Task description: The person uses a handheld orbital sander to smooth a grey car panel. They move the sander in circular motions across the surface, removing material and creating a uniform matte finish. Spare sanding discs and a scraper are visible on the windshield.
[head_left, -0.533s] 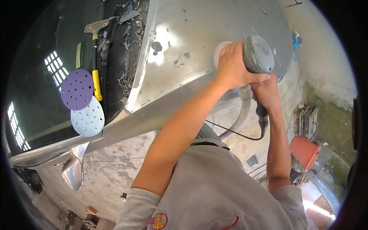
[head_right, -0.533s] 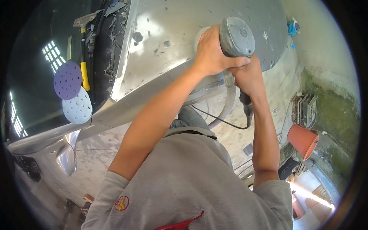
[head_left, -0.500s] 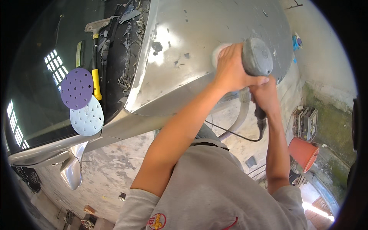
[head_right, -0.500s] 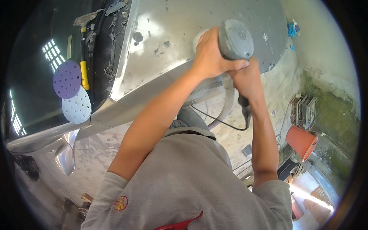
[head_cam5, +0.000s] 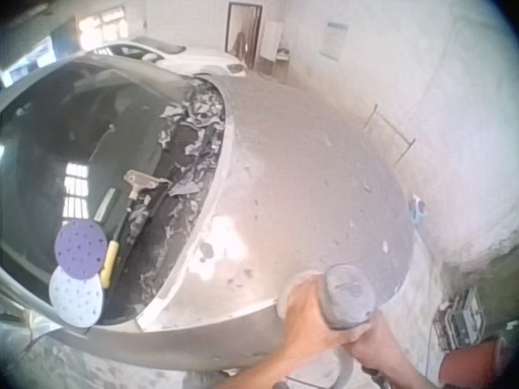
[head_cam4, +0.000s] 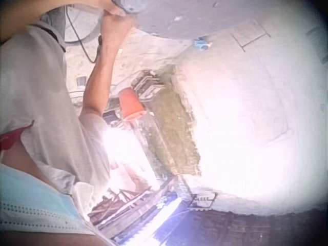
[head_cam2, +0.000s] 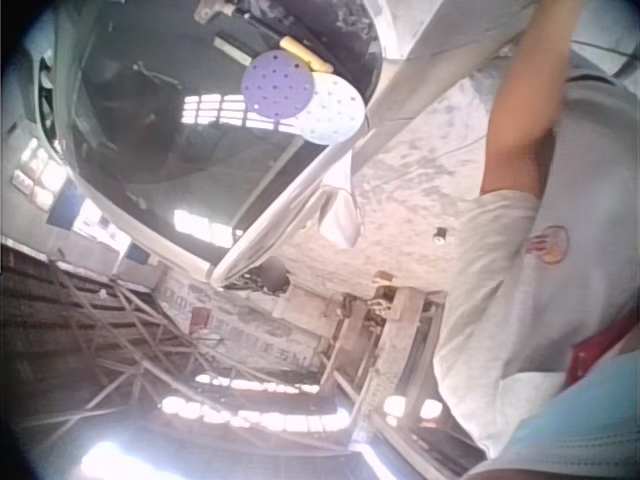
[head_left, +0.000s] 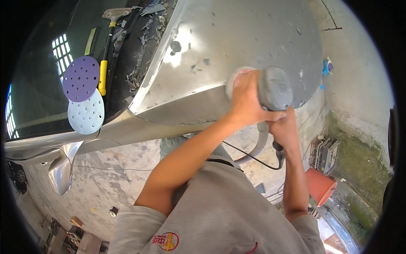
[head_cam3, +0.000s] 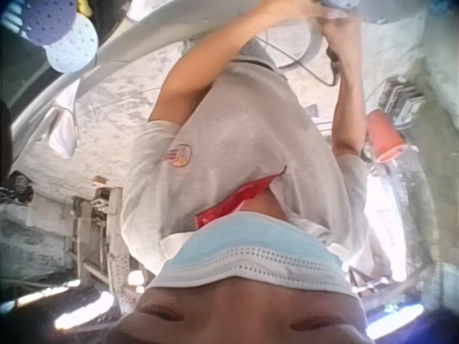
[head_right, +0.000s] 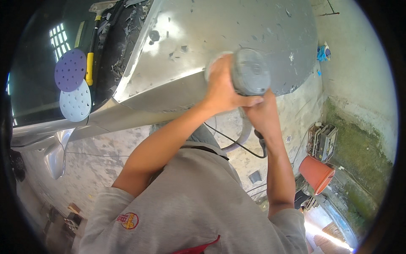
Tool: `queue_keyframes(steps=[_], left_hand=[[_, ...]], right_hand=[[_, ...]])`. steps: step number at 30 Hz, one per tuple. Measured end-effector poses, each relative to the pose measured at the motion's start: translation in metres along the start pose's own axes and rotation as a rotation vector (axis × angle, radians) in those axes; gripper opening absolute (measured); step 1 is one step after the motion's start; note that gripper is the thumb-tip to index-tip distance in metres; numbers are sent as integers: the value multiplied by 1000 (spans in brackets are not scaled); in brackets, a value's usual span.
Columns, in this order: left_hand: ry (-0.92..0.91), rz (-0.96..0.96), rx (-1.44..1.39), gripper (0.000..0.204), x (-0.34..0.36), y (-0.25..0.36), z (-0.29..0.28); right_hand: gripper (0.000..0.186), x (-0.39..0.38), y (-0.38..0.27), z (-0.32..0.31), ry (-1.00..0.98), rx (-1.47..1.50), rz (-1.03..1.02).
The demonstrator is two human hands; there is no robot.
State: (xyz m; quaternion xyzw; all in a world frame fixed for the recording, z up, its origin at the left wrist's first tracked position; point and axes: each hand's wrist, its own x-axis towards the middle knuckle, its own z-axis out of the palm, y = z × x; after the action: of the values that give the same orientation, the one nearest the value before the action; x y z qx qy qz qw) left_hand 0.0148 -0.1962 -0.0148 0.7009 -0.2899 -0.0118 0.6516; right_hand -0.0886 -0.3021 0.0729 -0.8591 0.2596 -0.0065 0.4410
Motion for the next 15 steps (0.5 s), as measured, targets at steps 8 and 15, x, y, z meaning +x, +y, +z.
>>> queue_keyframes(steps=[8,15], left_hand=[[2,-62,-10,121,-4,7,5],[127,15,-22,102,-20,4,-22]], right_hand=[[36,2,1,-8,-61,3,-26],[41,-4,4,11,-95,3,-193]])
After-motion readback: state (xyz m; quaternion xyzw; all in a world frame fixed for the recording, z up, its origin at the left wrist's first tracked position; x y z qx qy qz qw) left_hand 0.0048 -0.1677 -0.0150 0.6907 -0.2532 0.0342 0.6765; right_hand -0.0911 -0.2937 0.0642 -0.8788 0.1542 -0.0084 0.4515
